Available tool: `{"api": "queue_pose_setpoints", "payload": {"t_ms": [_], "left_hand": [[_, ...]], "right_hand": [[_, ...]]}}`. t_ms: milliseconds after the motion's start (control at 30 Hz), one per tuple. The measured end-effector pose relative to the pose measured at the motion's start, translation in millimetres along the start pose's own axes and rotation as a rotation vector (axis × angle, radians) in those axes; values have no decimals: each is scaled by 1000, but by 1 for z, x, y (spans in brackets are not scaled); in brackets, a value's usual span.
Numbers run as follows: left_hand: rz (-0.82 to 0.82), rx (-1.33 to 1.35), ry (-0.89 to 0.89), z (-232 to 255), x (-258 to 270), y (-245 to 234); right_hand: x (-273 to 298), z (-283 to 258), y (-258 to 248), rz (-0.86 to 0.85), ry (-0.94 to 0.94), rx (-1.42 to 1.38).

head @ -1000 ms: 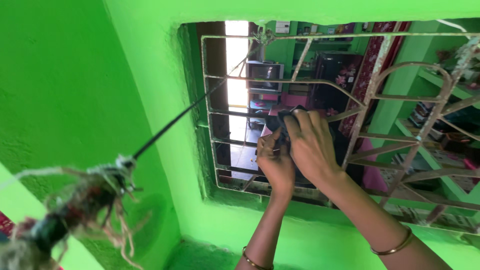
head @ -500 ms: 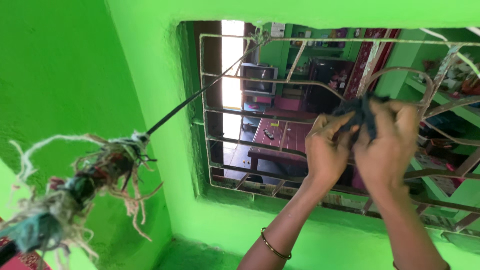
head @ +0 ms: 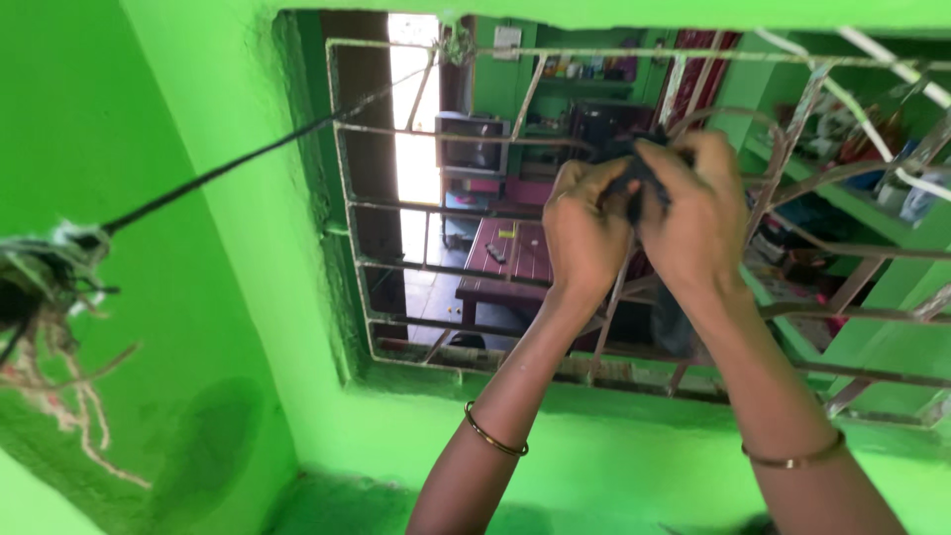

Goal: The person scrubs a metal window grille with a dark cloth, moving their hands back and forth across the bars to clean the surface. The camera angle is high, looking down at the hands and the window frame.

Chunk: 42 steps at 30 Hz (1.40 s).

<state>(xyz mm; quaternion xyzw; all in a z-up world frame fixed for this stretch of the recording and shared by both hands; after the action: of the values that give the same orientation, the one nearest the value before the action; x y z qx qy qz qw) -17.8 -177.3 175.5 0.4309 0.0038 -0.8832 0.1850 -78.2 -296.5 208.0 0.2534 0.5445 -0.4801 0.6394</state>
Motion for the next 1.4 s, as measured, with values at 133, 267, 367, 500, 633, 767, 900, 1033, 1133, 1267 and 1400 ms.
{"api": "queue_pose_setpoints", "payload": {"t_ms": [133, 267, 367, 500, 633, 767, 900, 1033, 1133, 1267, 1400], "left_hand": [[-51, 49, 172, 43, -18, 18], [-45, -183, 496, 72, -26, 37], [-103, -297, 522, 59, -18, 41], [-180, -306, 423, 26, 12, 32], [-303, -391, 329, -12, 46, 30], [-269, -321, 390, -39, 94, 20], [-305, -341, 320, -74, 135, 16], [-304, -313, 302, -76, 142, 8], [-278, -245, 337, -44, 111, 2], [13, -169, 397, 21, 31, 9], [33, -300, 424, 65, -20, 59]], "right_hand": [[-7, 39, -14, 237, 103, -183], [-24, 68, 1, 373, 217, -478], [-19, 31, -2, 103, -37, 181], [17, 15, 7, -14, 50, 131], [67, 8, 23, -96, 161, 66], [120, -2, 32, -87, 97, 39], [165, -13, 40, -141, 98, -7], [172, -13, 39, -246, 173, -70], [123, -11, 9, -126, 56, -88], [15, 9, -15, 23, -149, -27], [-44, 44, -26, 34, -276, 224]]}}
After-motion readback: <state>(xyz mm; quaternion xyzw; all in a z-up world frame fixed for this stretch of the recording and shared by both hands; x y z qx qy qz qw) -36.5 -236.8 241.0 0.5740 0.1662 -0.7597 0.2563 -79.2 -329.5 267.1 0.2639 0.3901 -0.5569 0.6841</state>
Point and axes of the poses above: each hand's wrist, its own x-axis away from the middle knuckle, its own y-axis out of the palm, z = x × y, the point moved 9 cm from there along -x, towards the middle knuckle, and after that the axes turned 8 degrees about -y, right-handed, at the moved point
